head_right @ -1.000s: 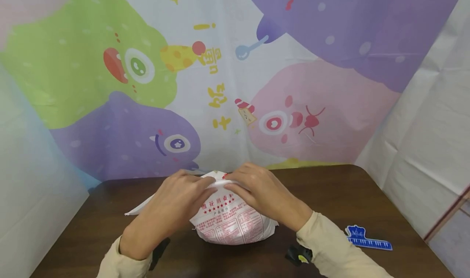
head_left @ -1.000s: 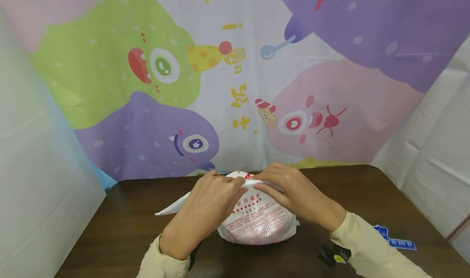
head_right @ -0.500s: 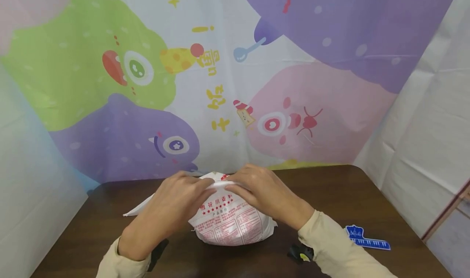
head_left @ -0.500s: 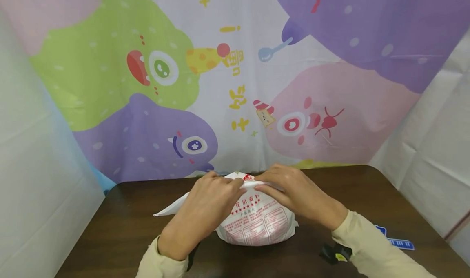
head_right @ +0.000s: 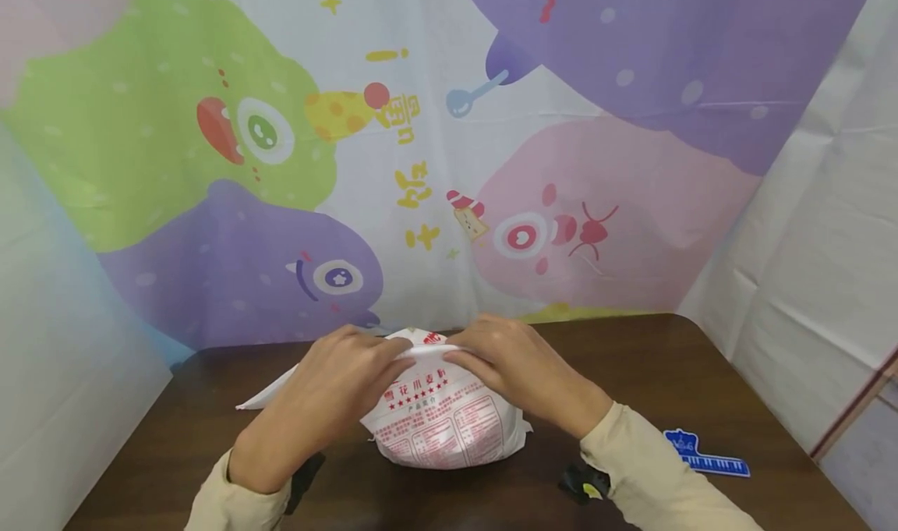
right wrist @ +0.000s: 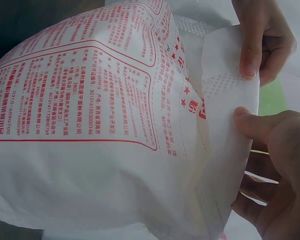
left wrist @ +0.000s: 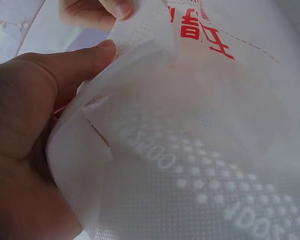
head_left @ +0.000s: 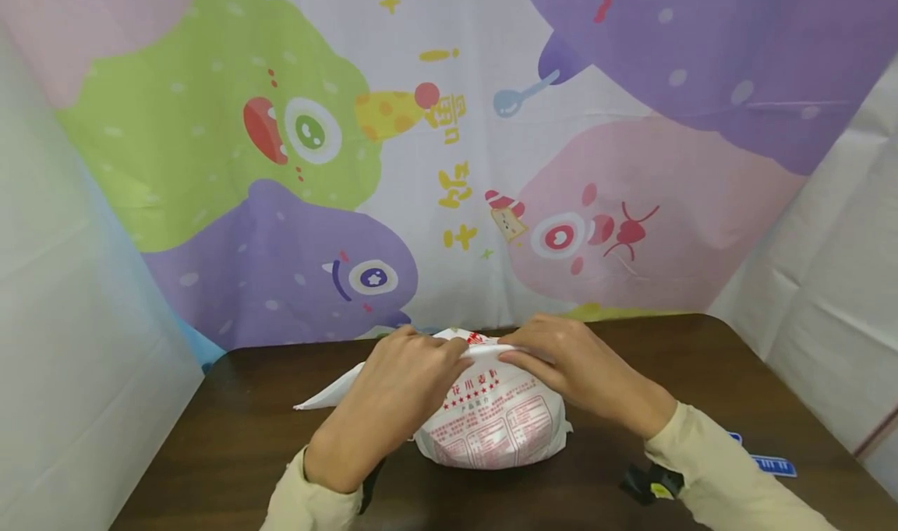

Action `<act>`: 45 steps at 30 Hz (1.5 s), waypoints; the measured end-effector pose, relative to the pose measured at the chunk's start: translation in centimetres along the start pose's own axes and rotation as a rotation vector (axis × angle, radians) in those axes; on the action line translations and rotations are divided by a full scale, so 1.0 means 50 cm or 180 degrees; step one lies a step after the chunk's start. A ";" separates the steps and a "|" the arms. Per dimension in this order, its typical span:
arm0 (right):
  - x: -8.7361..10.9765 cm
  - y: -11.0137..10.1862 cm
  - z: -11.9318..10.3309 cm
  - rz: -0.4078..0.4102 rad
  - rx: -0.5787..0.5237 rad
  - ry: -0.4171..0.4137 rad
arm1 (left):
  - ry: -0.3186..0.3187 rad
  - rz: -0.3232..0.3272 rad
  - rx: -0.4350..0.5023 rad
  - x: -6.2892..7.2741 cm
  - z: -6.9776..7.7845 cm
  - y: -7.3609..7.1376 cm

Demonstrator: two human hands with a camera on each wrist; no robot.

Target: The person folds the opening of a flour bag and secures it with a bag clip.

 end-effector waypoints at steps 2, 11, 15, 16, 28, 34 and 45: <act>0.002 -0.001 0.002 0.0011 -0.0031 -0.0020 | -0.0002 -0.0006 0.0009 -0.001 0.001 0.000; 0.010 0.001 0.005 0.0036 -0.0146 -0.0057 | -0.0040 0.0035 0.0122 0.017 -0.009 0.006; 0.014 0.000 0.009 0.0034 -0.0082 -0.0032 | -0.0020 0.0097 0.0167 0.020 -0.010 0.008; 0.017 -0.001 0.010 0.0047 -0.0065 -0.0026 | -0.0040 0.0097 0.0186 0.021 -0.010 0.008; 0.031 -0.007 0.017 0.0035 -0.0010 0.0039 | -0.0220 0.0039 0.0354 0.033 -0.009 0.010; 0.037 -0.012 0.025 0.0094 -0.0041 0.0048 | -0.0211 0.0086 0.0366 0.035 -0.011 0.008; 0.047 -0.019 0.032 0.0091 -0.0041 0.0126 | -0.0185 0.0050 0.0435 0.035 -0.012 0.009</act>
Point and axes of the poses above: each hand's wrist, its own x-axis away from the middle knuckle, its own y-axis out of the palm, z = x × y, the point moved 1 cm from there along -x, towards the middle knuckle, and after that the axes turned 7 degrees about z, right-handed, at the moved point
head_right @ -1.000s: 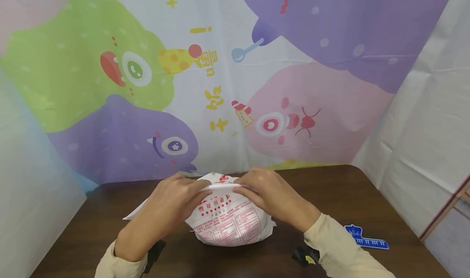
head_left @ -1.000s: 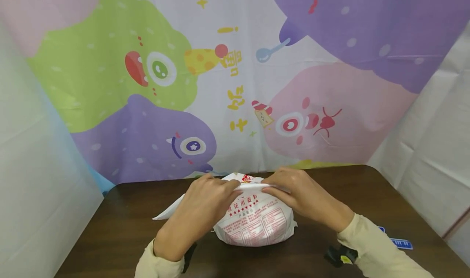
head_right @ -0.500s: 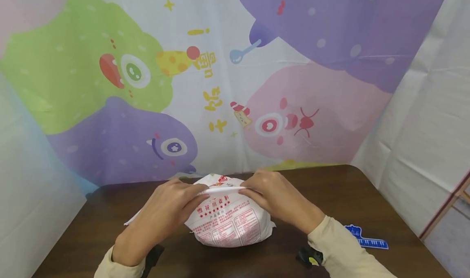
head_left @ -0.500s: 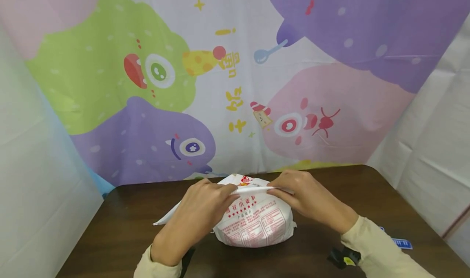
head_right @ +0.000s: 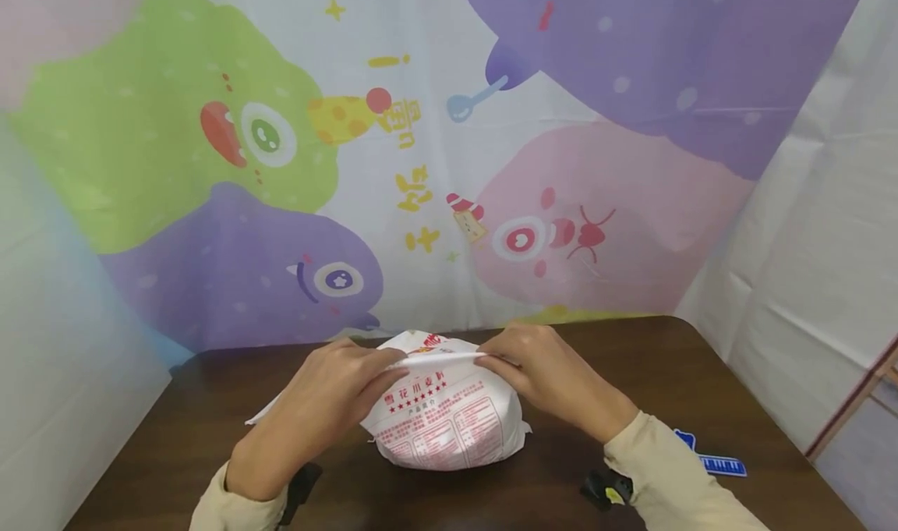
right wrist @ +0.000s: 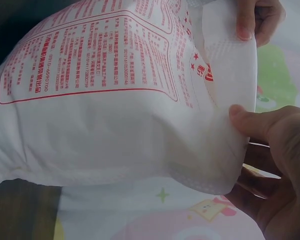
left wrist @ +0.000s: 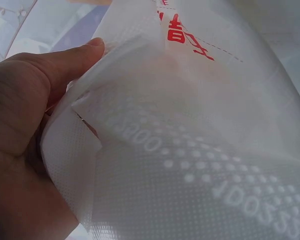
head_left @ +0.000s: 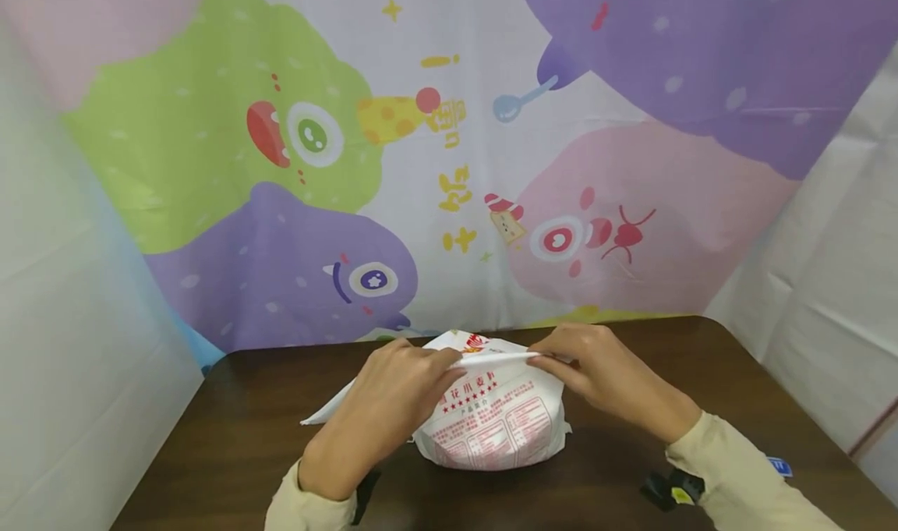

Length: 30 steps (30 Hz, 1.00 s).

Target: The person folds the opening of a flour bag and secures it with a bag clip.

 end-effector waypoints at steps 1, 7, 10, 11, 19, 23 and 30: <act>0.000 -0.001 0.002 0.0003 -0.0002 -0.0003 | -0.0006 -0.0001 -0.0004 -0.001 0.000 0.001; 0.005 -0.004 0.014 0.0014 0.0033 0.0031 | -0.0040 -0.0017 -0.0016 -0.001 -0.001 0.003; 0.008 -0.006 0.018 0.0022 0.0041 0.0041 | -0.0032 0.0007 -0.0007 -0.002 -0.002 0.002; 0.009 -0.007 0.019 0.0023 0.0036 0.0041 | -0.0027 0.0018 -0.0003 -0.002 -0.003 0.003; 0.017 -0.017 0.026 0.0078 0.0050 0.0086 | -0.0020 0.0028 0.0084 -0.007 -0.006 0.004; 0.023 -0.019 0.031 0.0102 0.0139 0.0083 | -0.0041 0.0020 0.0109 -0.008 -0.009 0.002; 0.031 -0.016 0.034 0.0078 0.0226 0.0113 | -0.0060 0.0027 0.0112 -0.012 -0.009 0.006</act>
Point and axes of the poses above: each hand's wrist, its own x-axis away from the middle knuckle, its own y-axis out of the palm, z = x × y, the point moved 1 cm from there along -x, towards the middle knuckle, and after that the axes turned 7 degrees about z, right-handed, at the moved point
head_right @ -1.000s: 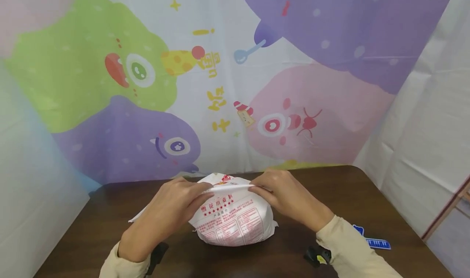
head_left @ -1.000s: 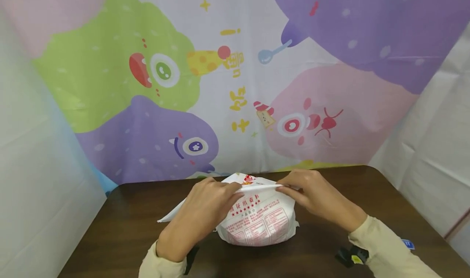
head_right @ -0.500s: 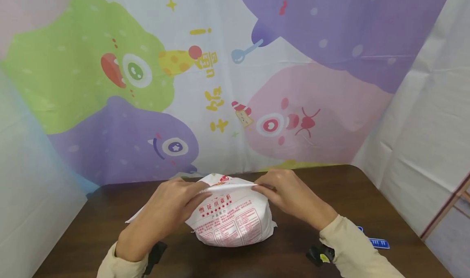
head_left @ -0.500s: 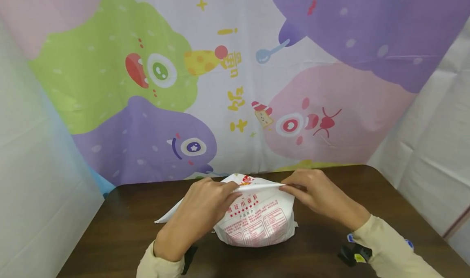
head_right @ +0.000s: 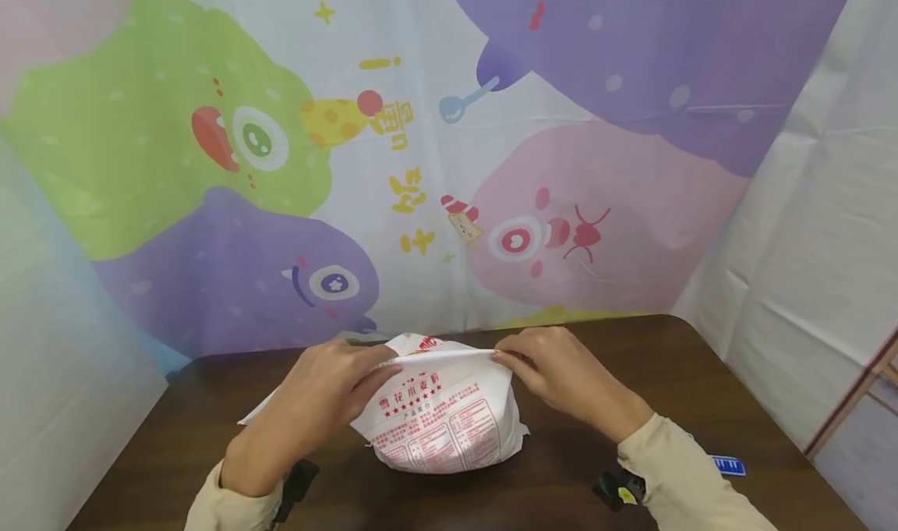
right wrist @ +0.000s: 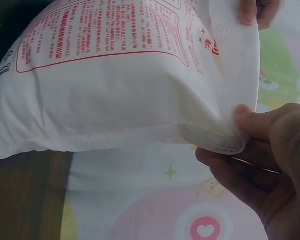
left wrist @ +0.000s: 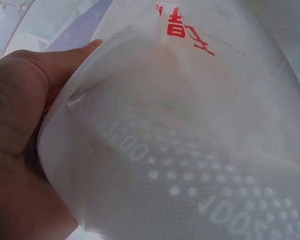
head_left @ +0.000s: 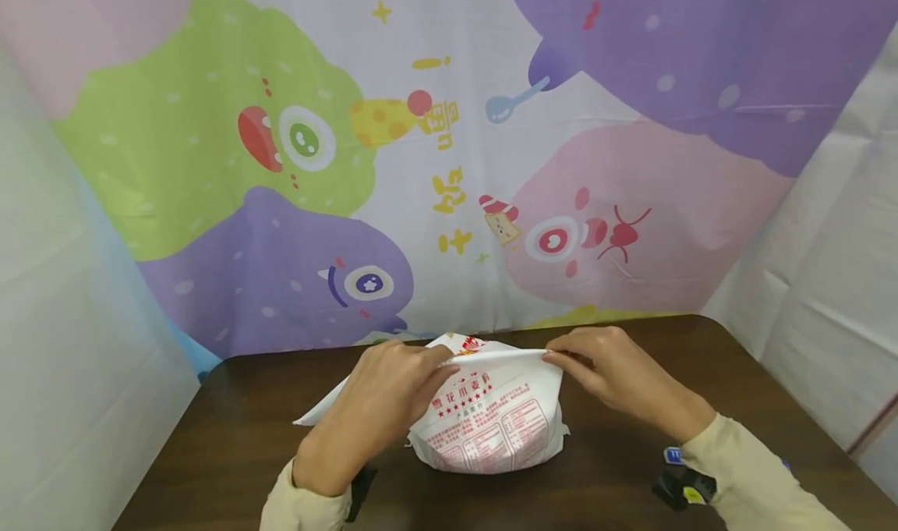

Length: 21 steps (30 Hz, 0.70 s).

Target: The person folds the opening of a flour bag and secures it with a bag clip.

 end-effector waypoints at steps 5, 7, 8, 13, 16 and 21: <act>0.005 0.003 0.000 0.0090 -0.0080 -0.0048 | 0.0034 0.0043 -0.0019 0.002 -0.001 0.006; 0.007 0.004 0.000 0.0148 -0.0114 -0.0091 | 0.0052 0.0067 -0.0026 0.003 -0.001 0.007; 0.007 0.004 0.000 0.0179 -0.0136 -0.0115 | 0.0061 0.0078 -0.0028 0.003 -0.001 0.007; 0.010 0.006 0.001 0.0270 -0.0246 -0.0193 | 0.0104 0.0153 -0.0057 0.006 -0.002 0.008; 0.008 0.006 0.002 0.0200 -0.0259 -0.0110 | 0.0123 0.0200 -0.0116 0.007 0.000 0.008; -0.005 0.002 -0.005 -0.0103 0.0072 0.0094 | 0.0097 0.0165 -0.0231 0.004 0.008 0.010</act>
Point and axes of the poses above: each hand's wrist, its own x-axis away from the middle knuckle, its own y-axis out of the palm, z = x × y, the point moved 1 cm from there along -x, towards the middle knuckle, and after that the axes turned 7 degrees about z, right-handed, at the moved point
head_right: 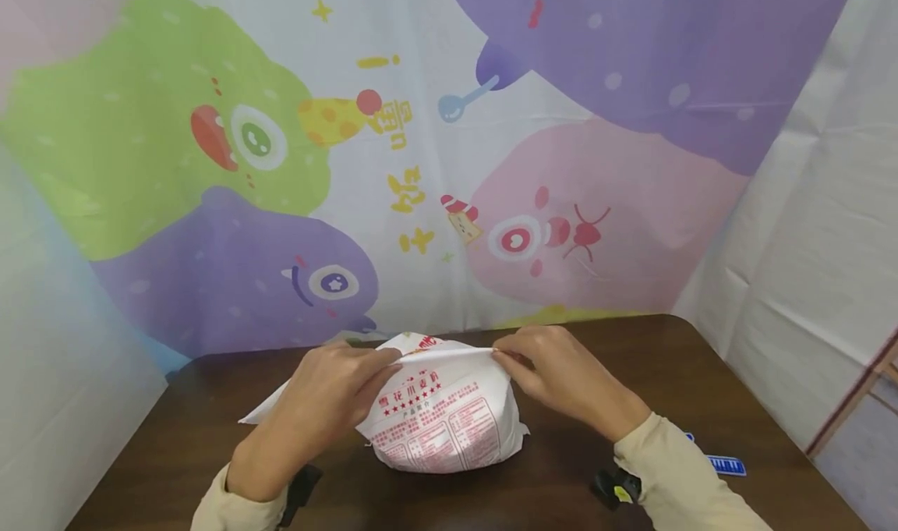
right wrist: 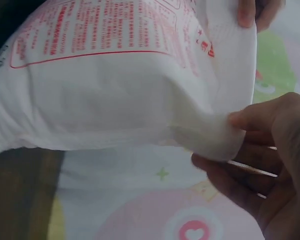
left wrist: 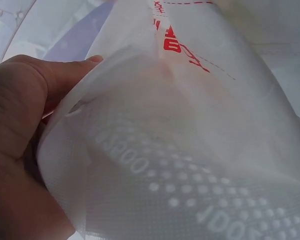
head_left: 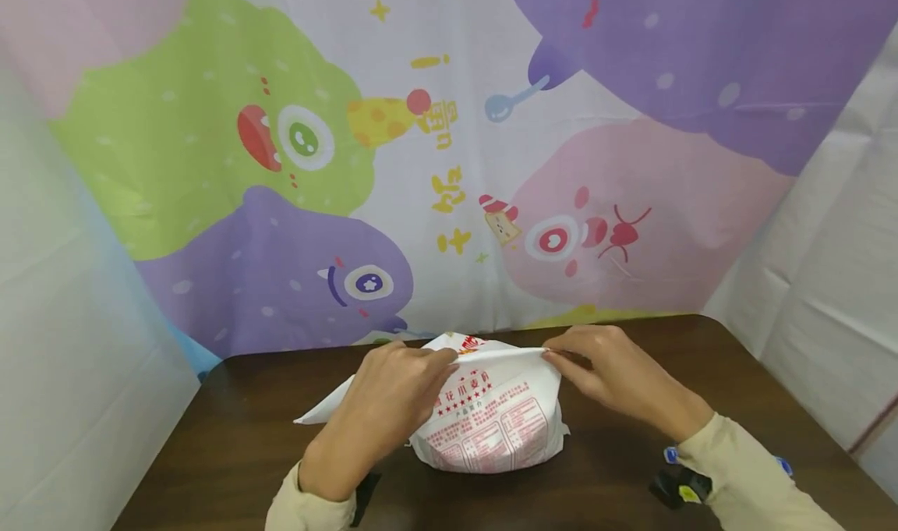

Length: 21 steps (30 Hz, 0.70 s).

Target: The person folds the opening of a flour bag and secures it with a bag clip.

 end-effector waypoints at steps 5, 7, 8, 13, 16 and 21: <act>-0.028 0.006 -0.035 -0.0093 0.0289 -0.0314 | -0.0050 -0.0064 -0.0067 0.003 0.003 -0.001; -0.042 0.014 -0.053 -0.0080 0.0310 -0.0498 | -0.0039 -0.0073 -0.0092 0.004 0.004 -0.002; -0.047 0.017 -0.062 -0.0071 0.0302 -0.0571 | -0.0031 -0.0077 -0.0103 0.004 0.004 -0.002; -0.072 0.036 -0.097 -0.0059 0.0177 -0.0799 | -0.0015 -0.0110 -0.0100 0.002 0.008 -0.004; -0.080 0.045 -0.108 -0.0033 0.0113 -0.0942 | -0.0016 -0.0120 -0.0090 0.001 0.009 -0.004; -0.084 0.051 -0.117 0.0043 0.0129 -0.1075 | 0.0006 -0.0135 -0.0126 0.001 0.011 -0.005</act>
Point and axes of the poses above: each hand's wrist, its own x-axis away from the middle knuckle, its own y-axis out of the palm, z = x × y, the point moved 1 cm from there along -x, towards the middle knuckle, and after that the axes turned 7 degrees about z, right-handed, at the moved point
